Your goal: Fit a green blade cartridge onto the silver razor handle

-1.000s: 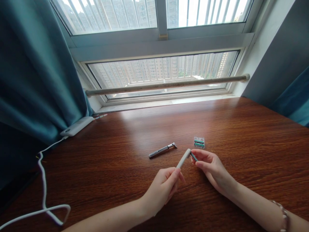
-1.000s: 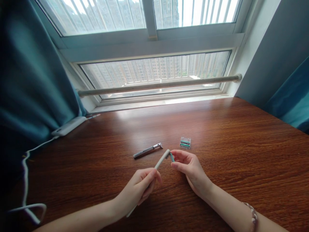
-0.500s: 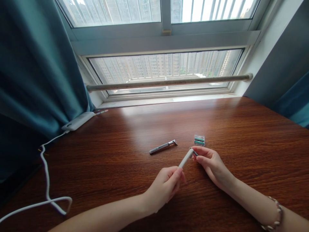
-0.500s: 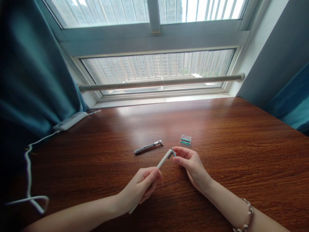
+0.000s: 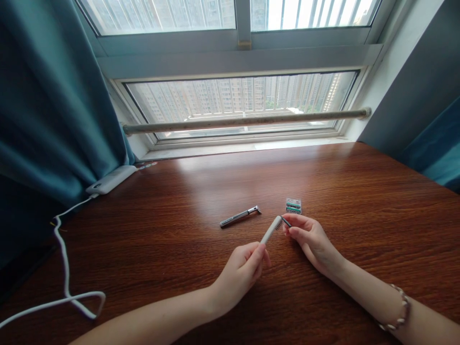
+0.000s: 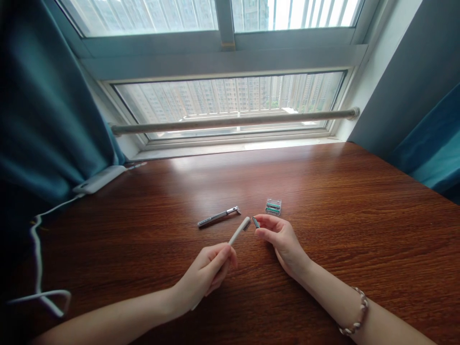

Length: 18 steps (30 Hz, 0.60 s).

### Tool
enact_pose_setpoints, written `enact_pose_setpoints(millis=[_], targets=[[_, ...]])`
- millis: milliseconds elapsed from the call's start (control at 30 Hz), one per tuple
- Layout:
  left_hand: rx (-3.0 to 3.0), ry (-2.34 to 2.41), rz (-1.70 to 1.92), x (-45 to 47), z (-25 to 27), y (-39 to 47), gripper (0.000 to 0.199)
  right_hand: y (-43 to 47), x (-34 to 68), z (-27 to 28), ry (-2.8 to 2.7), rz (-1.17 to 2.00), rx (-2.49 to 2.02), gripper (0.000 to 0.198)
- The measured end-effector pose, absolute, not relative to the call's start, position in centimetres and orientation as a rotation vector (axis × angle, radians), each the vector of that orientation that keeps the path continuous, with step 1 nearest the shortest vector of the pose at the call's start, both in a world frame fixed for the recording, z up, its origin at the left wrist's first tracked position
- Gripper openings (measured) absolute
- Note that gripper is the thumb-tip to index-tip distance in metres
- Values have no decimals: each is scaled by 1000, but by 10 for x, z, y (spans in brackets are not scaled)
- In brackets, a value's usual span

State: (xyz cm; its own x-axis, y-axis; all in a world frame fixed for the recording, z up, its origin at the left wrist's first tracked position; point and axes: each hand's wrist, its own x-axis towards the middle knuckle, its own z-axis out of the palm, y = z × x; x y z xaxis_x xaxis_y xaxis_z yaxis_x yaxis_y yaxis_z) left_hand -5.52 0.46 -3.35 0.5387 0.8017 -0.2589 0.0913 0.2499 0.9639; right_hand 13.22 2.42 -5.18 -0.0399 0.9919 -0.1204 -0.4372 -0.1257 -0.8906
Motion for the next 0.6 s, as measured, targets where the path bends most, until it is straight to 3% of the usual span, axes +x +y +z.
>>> enact_pose_setpoints(millis=[600], targets=[[1205, 979, 620, -55, -35, 6, 37, 23, 134, -58, -993, 1442, -990, 33]])
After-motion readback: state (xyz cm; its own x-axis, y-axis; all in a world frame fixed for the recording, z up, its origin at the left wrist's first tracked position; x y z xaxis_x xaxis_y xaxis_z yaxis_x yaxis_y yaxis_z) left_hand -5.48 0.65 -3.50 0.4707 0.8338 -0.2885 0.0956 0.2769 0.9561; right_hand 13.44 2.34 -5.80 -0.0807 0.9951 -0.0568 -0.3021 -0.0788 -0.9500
